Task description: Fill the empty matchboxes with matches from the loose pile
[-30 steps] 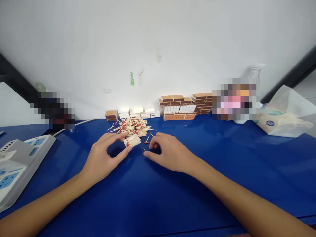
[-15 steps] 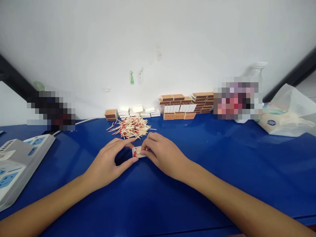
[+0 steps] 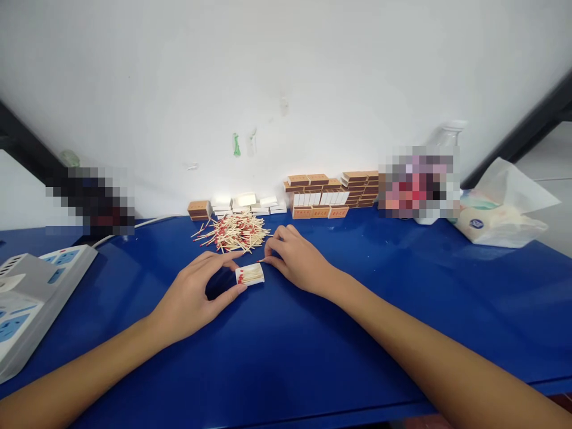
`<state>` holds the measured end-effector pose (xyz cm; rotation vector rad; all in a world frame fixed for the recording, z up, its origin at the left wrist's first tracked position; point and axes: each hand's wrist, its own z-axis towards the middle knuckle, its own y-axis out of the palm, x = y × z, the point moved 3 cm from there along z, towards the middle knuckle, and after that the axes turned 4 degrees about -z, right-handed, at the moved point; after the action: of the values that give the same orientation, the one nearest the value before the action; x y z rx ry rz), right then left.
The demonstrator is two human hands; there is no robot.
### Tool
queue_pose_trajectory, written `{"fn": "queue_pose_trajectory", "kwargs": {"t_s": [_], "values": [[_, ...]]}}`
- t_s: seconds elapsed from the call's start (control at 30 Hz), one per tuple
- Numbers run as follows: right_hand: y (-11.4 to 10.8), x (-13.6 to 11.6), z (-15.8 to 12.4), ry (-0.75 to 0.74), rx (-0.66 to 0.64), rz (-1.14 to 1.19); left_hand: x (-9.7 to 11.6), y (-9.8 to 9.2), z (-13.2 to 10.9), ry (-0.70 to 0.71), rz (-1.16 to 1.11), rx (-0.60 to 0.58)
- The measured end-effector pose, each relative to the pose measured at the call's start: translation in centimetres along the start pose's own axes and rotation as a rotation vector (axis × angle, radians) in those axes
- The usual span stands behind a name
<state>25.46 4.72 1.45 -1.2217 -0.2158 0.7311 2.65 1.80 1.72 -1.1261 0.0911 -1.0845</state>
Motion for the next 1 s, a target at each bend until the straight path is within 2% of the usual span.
{"fn": "queue_pose_trajectory", "kwargs": {"t_s": [0.2, 0.3, 0.4, 0.53, 0.6, 0.73, 0.87, 1.0], "values": [[0.0, -0.2, -0.2, 0.039, -0.046, -0.047, -0.1, 0.1, 0.0, -0.013, 0.001, -0.022], [-0.7, -1.0, -0.5, 0.047, -0.017, 0.047, -0.1, 0.2, 0.0, -0.010, -0.017, -0.044], [-1.0, -2.4, -0.8, 0.008, -0.036, 0.138, 0.1, 0.2, 0.1, 0.002, -0.027, -0.071], [-0.6, -4.1, -1.1, -0.075, -0.093, 0.063, 0.2, 0.2, 0.0, 0.021, -0.033, -0.088], [-0.5, -4.2, -1.1, -0.065, -0.095, 0.089, 0.2, 0.3, -0.1, 0.022, -0.037, -0.094], [-1.0, -2.7, -1.0, 0.078, -0.019, 0.201, 0.0, 0.4, 0.0, 0.008, -0.038, -0.105], [-2.0, 0.6, -1.0, 0.282, 0.137, 0.091, 0.1, 0.3, 0.0, 0.004, -0.035, -0.103], [-1.3, 2.3, -0.8, 0.242, 0.108, 0.055, 0.2, 0.2, -0.2, 0.001, -0.035, -0.101]]}}
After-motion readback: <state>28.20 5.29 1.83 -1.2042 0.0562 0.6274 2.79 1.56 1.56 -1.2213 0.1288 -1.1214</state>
